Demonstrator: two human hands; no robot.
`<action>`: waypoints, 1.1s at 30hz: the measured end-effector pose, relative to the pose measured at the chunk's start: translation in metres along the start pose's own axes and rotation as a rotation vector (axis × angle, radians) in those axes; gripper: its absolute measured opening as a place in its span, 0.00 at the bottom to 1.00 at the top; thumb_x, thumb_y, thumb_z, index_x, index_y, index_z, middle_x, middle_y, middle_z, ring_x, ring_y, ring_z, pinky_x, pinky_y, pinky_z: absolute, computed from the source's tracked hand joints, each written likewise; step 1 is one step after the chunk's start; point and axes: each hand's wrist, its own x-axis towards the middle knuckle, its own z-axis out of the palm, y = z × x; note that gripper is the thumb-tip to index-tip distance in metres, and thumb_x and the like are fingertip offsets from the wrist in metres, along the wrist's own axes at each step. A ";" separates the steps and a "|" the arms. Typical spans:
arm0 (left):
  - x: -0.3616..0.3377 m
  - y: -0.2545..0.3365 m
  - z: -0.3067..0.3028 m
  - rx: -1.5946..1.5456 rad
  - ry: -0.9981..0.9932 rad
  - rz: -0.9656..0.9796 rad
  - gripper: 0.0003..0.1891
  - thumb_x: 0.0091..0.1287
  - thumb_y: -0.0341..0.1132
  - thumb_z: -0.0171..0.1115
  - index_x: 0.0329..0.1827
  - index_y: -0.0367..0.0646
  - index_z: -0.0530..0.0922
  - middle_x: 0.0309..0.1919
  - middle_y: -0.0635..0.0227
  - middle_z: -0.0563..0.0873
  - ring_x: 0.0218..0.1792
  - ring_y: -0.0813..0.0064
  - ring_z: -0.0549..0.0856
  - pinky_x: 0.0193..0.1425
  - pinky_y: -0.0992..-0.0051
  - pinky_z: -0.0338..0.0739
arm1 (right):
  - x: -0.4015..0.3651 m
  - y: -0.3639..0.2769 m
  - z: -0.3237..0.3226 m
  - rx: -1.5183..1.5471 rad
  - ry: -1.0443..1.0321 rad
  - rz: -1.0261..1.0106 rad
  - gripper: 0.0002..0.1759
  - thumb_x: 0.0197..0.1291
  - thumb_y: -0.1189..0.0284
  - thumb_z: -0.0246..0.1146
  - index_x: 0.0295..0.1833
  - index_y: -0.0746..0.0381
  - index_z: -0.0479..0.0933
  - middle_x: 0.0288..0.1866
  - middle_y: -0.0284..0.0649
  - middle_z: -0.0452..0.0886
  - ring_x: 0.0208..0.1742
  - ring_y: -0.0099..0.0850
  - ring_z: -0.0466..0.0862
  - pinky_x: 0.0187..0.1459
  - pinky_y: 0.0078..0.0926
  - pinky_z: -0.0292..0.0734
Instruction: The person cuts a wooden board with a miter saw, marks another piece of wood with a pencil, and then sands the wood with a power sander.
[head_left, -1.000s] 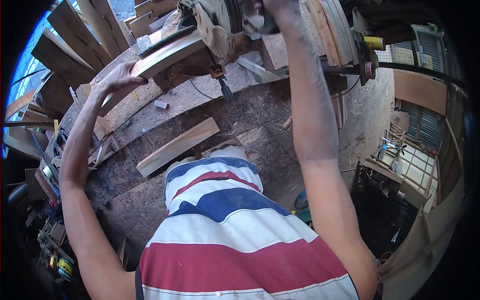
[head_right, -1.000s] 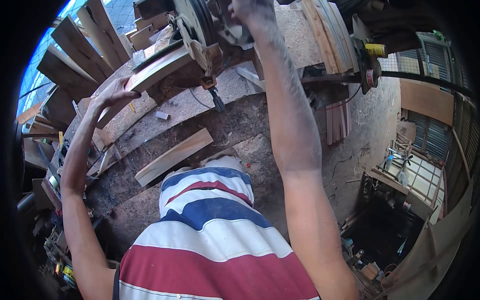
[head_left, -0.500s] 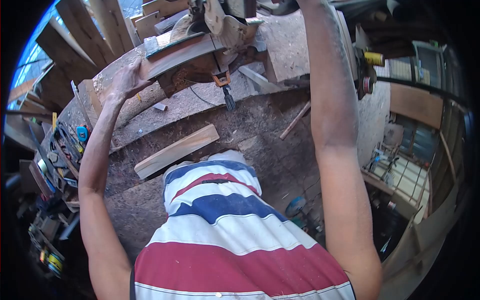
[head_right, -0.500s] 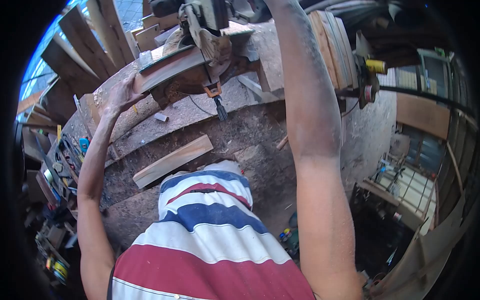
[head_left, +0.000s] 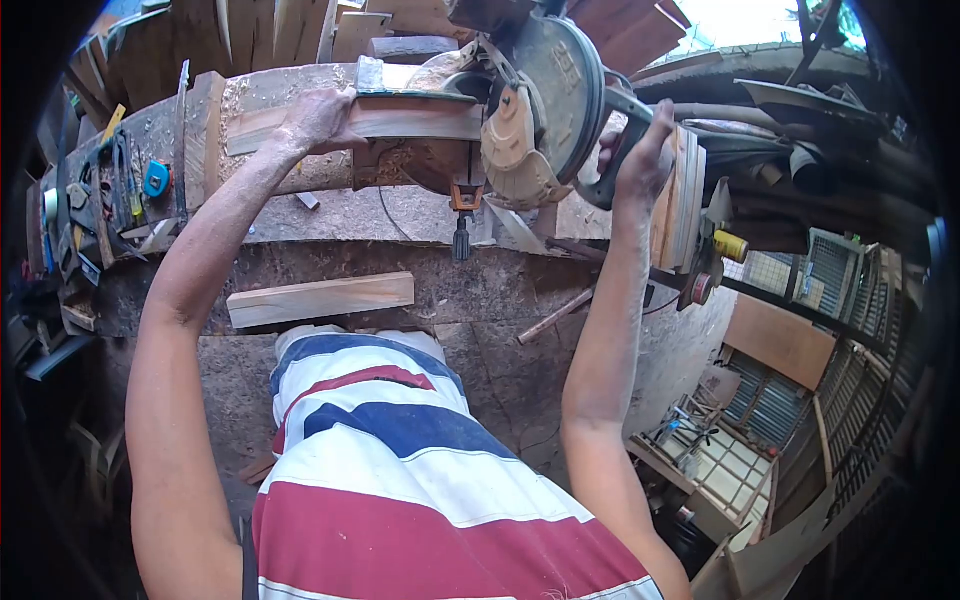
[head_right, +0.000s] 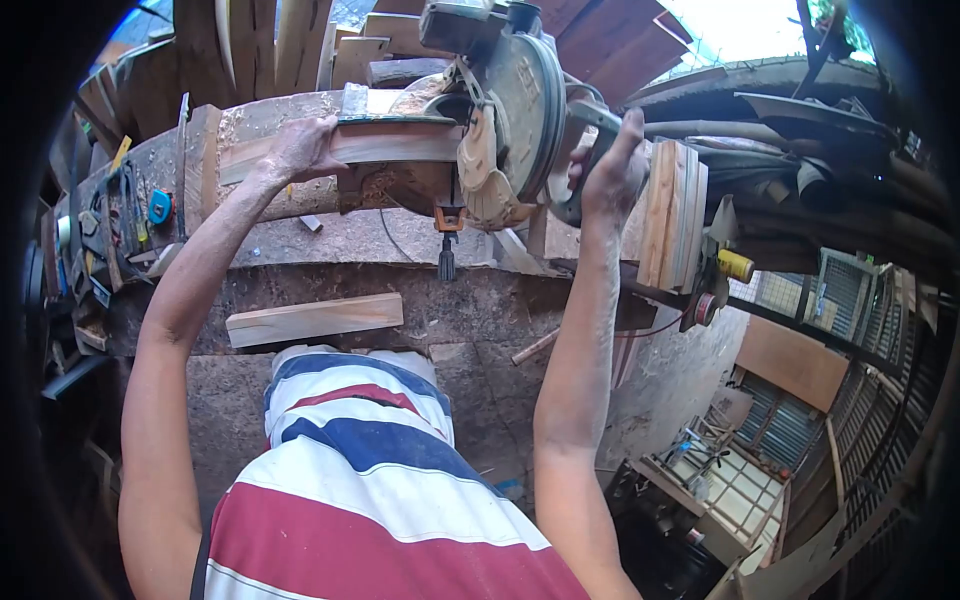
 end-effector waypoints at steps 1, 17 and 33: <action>-0.003 0.003 -0.003 -0.007 -0.015 -0.014 0.45 0.59 0.72 0.83 0.55 0.35 0.83 0.46 0.46 0.95 0.53 0.46 0.96 0.59 0.51 0.92 | -0.005 0.009 0.001 0.000 0.020 -0.012 0.46 0.83 0.27 0.45 0.47 0.63 0.83 0.23 0.37 0.83 0.20 0.24 0.82 0.23 0.25 0.77; -0.002 0.001 0.000 -0.049 0.026 -0.045 0.44 0.54 0.68 0.87 0.54 0.33 0.84 0.45 0.44 0.94 0.51 0.43 0.96 0.56 0.49 0.92 | -0.012 0.027 0.004 0.032 0.050 -0.017 0.43 0.82 0.27 0.44 0.50 0.59 0.78 0.24 0.36 0.81 0.20 0.25 0.80 0.23 0.25 0.76; 0.000 -0.001 0.004 -0.074 0.030 -0.027 0.46 0.54 0.73 0.85 0.53 0.36 0.84 0.44 0.45 0.94 0.50 0.48 0.97 0.56 0.49 0.92 | -0.016 0.045 0.005 0.142 0.073 -0.032 0.39 0.86 0.33 0.45 0.56 0.60 0.79 0.26 0.38 0.83 0.19 0.27 0.80 0.22 0.26 0.75</action>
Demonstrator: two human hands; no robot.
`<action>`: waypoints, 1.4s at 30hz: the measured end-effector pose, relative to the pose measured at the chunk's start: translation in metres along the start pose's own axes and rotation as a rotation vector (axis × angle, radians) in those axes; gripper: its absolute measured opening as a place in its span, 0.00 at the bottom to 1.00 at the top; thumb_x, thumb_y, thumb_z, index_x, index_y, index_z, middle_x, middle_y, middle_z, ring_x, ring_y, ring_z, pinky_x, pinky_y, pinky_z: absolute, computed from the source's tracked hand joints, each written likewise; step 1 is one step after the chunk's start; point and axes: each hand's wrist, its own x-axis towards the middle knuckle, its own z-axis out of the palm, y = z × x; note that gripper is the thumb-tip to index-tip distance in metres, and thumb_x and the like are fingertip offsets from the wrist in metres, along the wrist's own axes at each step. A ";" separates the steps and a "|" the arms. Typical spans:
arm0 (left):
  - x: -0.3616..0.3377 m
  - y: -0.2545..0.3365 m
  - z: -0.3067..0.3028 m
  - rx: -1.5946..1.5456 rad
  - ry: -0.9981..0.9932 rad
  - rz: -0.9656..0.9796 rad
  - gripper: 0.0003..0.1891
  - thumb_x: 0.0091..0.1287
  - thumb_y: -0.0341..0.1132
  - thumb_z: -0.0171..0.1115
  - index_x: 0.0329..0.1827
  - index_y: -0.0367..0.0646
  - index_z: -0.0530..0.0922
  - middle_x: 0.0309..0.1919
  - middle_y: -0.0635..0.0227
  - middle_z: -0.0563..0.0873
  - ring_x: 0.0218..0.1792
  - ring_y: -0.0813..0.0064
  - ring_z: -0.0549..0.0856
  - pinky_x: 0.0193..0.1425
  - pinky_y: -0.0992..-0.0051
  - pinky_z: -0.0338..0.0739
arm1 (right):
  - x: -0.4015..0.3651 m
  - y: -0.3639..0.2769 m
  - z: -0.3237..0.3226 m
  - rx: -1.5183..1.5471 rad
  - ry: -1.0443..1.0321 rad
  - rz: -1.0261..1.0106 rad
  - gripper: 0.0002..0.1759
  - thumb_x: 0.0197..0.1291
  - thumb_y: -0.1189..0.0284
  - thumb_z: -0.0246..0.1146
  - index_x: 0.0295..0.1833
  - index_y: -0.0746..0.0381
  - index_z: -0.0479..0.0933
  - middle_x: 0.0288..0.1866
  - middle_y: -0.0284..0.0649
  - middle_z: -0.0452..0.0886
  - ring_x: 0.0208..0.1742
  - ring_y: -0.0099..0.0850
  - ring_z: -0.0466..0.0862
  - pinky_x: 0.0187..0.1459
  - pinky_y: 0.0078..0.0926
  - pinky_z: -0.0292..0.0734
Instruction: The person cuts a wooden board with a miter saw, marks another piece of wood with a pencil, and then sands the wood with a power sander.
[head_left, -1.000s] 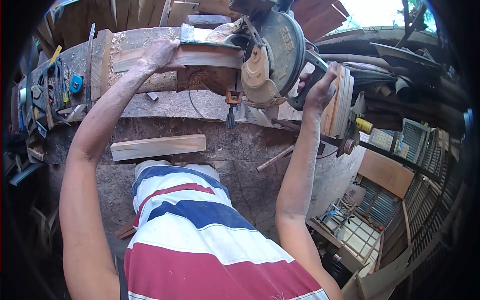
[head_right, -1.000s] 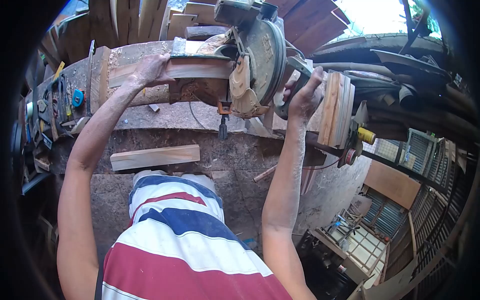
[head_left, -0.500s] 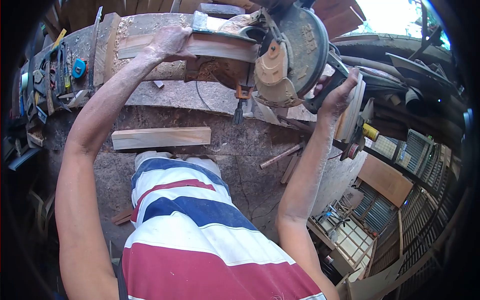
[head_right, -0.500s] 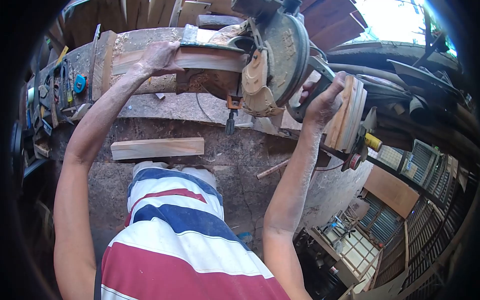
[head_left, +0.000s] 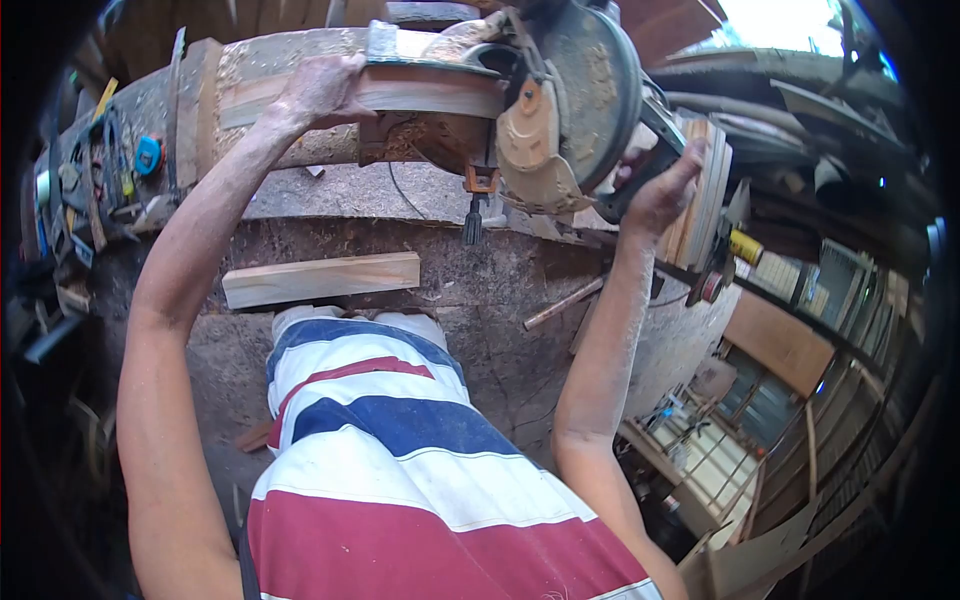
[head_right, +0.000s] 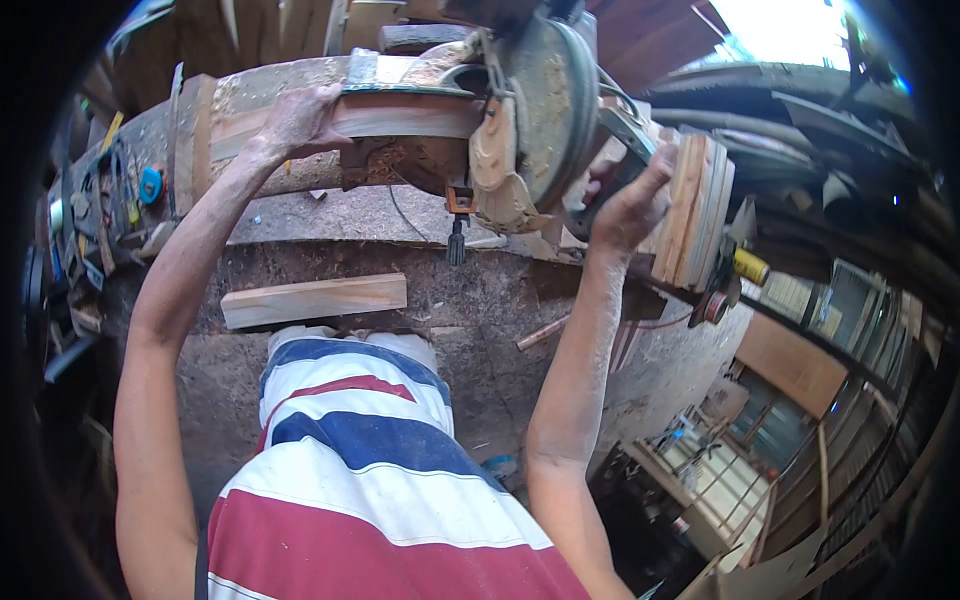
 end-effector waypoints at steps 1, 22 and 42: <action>-0.001 0.001 -0.001 -0.019 -0.023 -0.026 0.41 0.59 0.68 0.83 0.53 0.36 0.83 0.46 0.43 0.93 0.53 0.46 0.95 0.60 0.48 0.90 | 0.006 0.016 -0.004 0.043 -0.027 -0.049 0.40 0.86 0.33 0.46 0.65 0.61 0.80 0.27 0.38 0.84 0.20 0.27 0.82 0.23 0.24 0.76; 0.075 0.137 0.059 0.177 0.208 0.445 0.29 0.69 0.55 0.77 0.55 0.36 0.82 0.50 0.41 0.90 0.60 0.40 0.90 0.67 0.45 0.84 | 0.022 0.094 -0.192 -0.119 0.238 -0.121 0.39 0.85 0.36 0.48 0.53 0.64 0.83 0.27 0.38 0.85 0.24 0.28 0.85 0.32 0.29 0.82; 0.022 0.089 0.010 0.165 0.226 0.171 0.54 0.58 0.62 0.84 0.82 0.39 0.70 0.63 0.55 0.82 0.69 0.53 0.82 0.72 0.55 0.77 | 0.049 -0.021 -0.001 0.101 -0.151 0.134 0.40 0.82 0.35 0.48 0.34 0.60 0.82 0.21 0.34 0.80 0.17 0.27 0.79 0.22 0.33 0.72</action>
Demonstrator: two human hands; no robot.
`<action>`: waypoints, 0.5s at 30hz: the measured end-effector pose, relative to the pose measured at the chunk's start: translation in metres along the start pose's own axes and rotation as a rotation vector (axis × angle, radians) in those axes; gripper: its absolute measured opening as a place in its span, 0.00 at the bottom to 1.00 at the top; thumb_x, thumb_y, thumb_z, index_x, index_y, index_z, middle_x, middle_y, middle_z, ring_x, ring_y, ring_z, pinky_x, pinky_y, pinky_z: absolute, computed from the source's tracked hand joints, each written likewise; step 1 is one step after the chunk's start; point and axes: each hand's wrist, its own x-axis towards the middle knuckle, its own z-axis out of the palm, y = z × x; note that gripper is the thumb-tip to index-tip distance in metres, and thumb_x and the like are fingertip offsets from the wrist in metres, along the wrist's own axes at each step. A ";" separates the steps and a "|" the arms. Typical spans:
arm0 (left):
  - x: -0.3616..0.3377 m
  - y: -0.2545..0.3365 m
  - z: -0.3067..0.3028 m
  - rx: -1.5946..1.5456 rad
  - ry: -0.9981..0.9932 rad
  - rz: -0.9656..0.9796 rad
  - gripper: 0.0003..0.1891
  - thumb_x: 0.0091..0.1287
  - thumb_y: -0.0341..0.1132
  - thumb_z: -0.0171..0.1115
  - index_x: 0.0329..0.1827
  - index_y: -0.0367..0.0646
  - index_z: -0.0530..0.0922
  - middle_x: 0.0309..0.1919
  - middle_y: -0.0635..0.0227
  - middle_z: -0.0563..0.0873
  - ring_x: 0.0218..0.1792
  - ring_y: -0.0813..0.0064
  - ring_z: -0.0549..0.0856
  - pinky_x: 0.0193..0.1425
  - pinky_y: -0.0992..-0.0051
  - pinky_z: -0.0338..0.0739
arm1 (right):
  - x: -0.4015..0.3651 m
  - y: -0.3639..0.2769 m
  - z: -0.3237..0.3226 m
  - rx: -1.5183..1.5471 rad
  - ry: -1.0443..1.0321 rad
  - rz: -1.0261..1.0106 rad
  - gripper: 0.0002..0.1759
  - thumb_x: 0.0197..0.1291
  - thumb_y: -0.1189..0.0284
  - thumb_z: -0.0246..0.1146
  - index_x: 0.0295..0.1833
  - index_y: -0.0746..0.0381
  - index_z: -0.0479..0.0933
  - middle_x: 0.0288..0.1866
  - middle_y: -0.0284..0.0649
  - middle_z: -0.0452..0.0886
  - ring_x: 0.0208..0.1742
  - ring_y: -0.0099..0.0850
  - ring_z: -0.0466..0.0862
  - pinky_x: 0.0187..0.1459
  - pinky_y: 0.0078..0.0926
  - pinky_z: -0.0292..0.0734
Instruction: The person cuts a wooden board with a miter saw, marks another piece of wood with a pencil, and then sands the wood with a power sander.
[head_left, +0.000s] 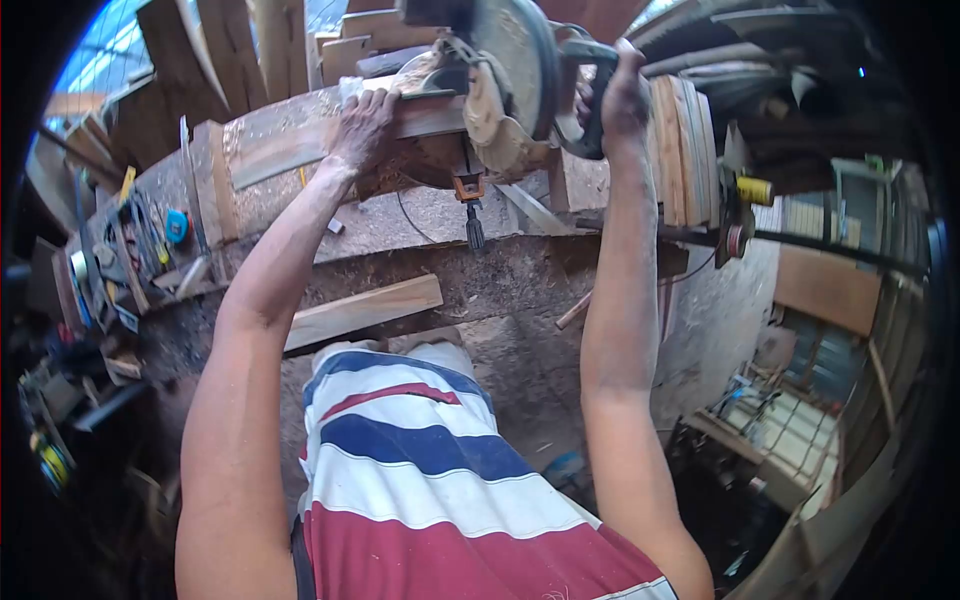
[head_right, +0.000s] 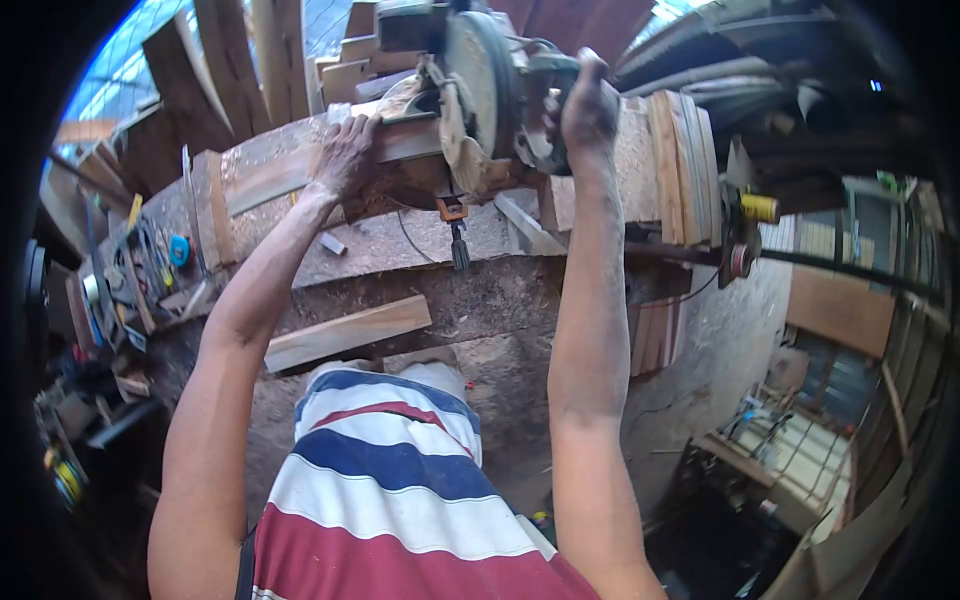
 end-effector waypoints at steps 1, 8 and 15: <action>-0.001 0.000 0.004 0.000 0.018 -0.006 0.55 0.58 0.62 0.84 0.82 0.39 0.70 0.63 0.56 0.82 0.68 0.54 0.82 0.71 0.55 0.77 | -0.007 0.003 -0.001 0.008 -0.002 0.024 0.40 0.82 0.34 0.47 0.34 0.58 0.80 0.20 0.33 0.79 0.18 0.26 0.78 0.22 0.30 0.71; -0.002 -0.005 0.016 0.082 0.068 0.027 0.58 0.56 0.65 0.85 0.81 0.36 0.70 0.63 0.58 0.81 0.66 0.60 0.82 0.71 0.58 0.76 | -0.026 0.025 -0.005 0.074 -0.023 0.034 0.40 0.83 0.34 0.42 0.37 0.59 0.76 0.19 0.34 0.75 0.18 0.28 0.78 0.22 0.30 0.73; -0.003 -0.004 0.018 0.065 0.125 0.017 0.46 0.61 0.57 0.79 0.78 0.40 0.73 0.61 0.61 0.82 0.65 0.62 0.82 0.70 0.60 0.77 | -0.037 0.046 -0.005 0.133 0.012 0.017 0.38 0.83 0.37 0.42 0.41 0.62 0.74 0.21 0.38 0.75 0.18 0.30 0.76 0.24 0.31 0.73</action>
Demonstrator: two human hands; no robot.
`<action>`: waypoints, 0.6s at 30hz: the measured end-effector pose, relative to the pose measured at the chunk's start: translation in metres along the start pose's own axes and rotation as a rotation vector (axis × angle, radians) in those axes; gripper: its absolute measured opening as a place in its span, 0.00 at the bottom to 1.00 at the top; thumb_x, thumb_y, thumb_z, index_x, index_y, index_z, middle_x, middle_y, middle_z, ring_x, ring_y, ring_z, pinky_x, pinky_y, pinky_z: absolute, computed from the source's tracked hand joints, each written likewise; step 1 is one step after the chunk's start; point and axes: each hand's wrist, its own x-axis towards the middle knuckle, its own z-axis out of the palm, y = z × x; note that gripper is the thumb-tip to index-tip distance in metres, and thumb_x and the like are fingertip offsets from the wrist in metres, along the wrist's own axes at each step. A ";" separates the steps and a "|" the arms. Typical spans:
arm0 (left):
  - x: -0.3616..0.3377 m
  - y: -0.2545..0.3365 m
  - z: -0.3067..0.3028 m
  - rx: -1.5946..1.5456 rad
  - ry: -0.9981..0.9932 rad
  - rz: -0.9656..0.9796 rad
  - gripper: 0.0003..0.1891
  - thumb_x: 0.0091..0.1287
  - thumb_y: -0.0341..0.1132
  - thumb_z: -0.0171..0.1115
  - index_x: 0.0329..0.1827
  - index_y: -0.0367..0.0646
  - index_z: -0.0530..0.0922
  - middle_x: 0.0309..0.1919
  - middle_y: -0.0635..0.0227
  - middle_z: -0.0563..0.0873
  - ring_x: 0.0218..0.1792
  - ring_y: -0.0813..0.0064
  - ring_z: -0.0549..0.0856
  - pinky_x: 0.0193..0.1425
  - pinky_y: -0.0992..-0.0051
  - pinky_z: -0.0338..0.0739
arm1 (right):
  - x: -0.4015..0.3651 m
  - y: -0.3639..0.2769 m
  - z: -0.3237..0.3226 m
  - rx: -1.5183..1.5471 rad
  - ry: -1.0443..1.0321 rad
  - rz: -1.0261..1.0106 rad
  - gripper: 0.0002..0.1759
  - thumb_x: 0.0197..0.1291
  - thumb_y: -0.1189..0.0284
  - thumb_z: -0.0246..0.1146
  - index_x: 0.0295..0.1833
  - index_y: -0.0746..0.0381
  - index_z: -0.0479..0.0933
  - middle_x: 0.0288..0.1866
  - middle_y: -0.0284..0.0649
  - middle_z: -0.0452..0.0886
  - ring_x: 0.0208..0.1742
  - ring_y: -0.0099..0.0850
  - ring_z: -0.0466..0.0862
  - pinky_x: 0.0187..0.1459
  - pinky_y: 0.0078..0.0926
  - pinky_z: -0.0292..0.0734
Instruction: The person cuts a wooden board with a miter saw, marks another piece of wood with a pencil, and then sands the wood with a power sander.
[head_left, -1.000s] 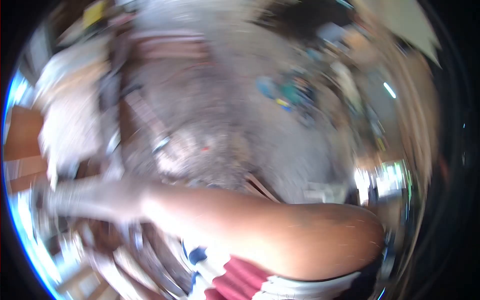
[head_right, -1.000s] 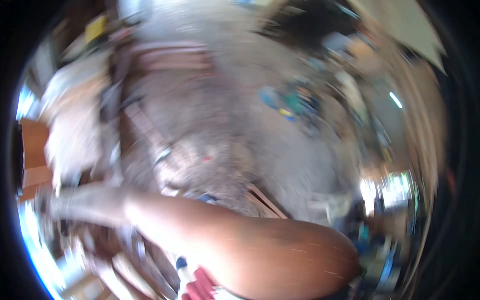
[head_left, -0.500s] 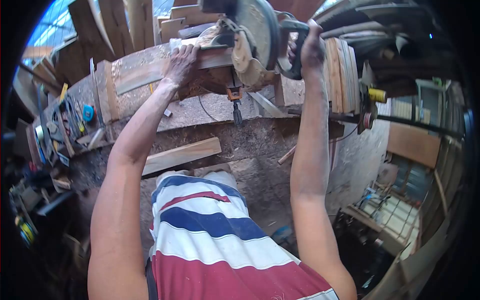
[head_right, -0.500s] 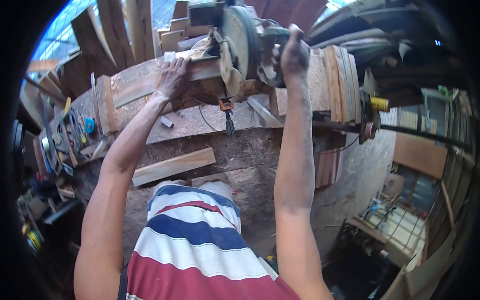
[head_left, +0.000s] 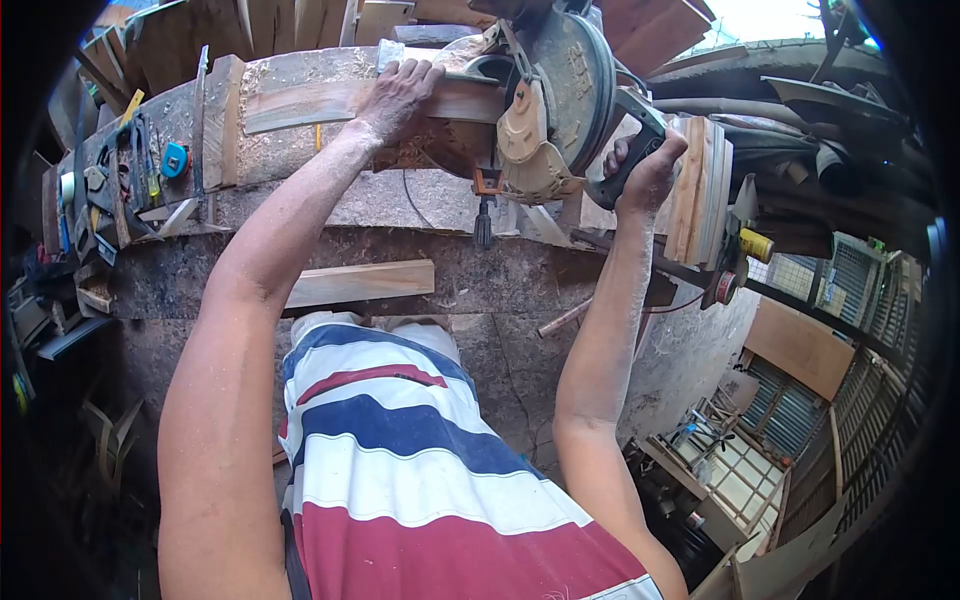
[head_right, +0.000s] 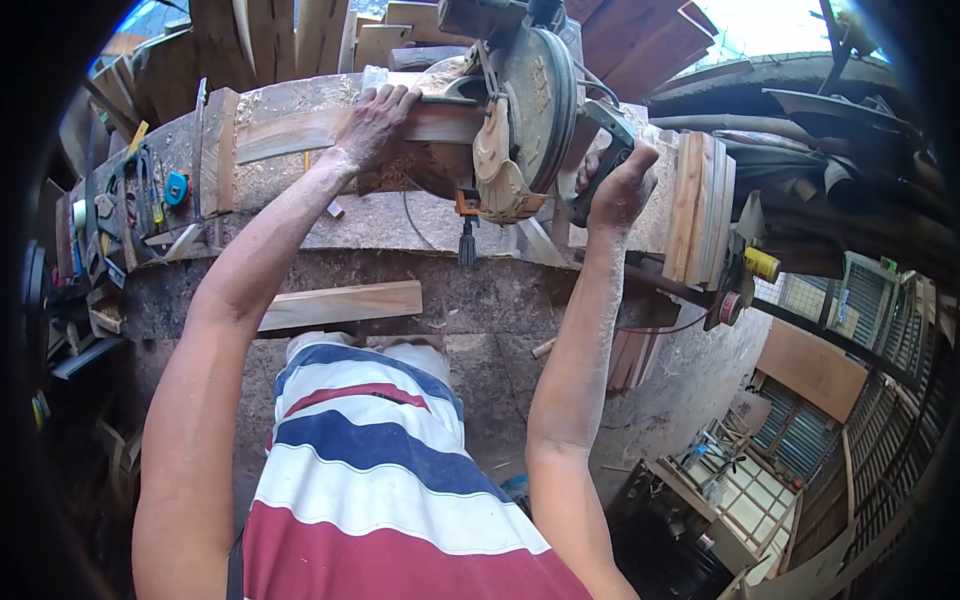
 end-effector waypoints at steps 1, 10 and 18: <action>0.000 -0.001 0.005 0.034 0.066 0.012 0.37 0.64 0.47 0.75 0.74 0.42 0.74 0.58 0.63 0.82 0.62 0.64 0.84 0.67 0.61 0.78 | -0.002 0.003 0.000 0.007 0.005 -0.006 0.38 0.84 0.37 0.42 0.41 0.62 0.74 0.21 0.38 0.75 0.18 0.31 0.76 0.24 0.32 0.73; 0.001 -0.008 0.020 0.122 0.034 0.025 0.43 0.62 0.49 0.79 0.79 0.43 0.72 0.63 0.63 0.81 0.67 0.63 0.82 0.70 0.61 0.76 | -0.020 0.053 -0.005 0.110 0.056 -0.091 0.32 0.85 0.45 0.42 0.41 0.61 0.73 0.21 0.39 0.73 0.18 0.32 0.74 0.25 0.33 0.73; 0.002 -0.005 0.009 0.041 -0.088 -0.002 0.53 0.57 0.57 0.85 0.83 0.41 0.70 0.68 0.59 0.81 0.71 0.60 0.80 0.75 0.60 0.74 | -0.024 0.065 -0.006 0.079 0.085 -0.090 0.35 0.85 0.42 0.39 0.42 0.62 0.72 0.22 0.39 0.72 0.20 0.34 0.73 0.27 0.34 0.71</action>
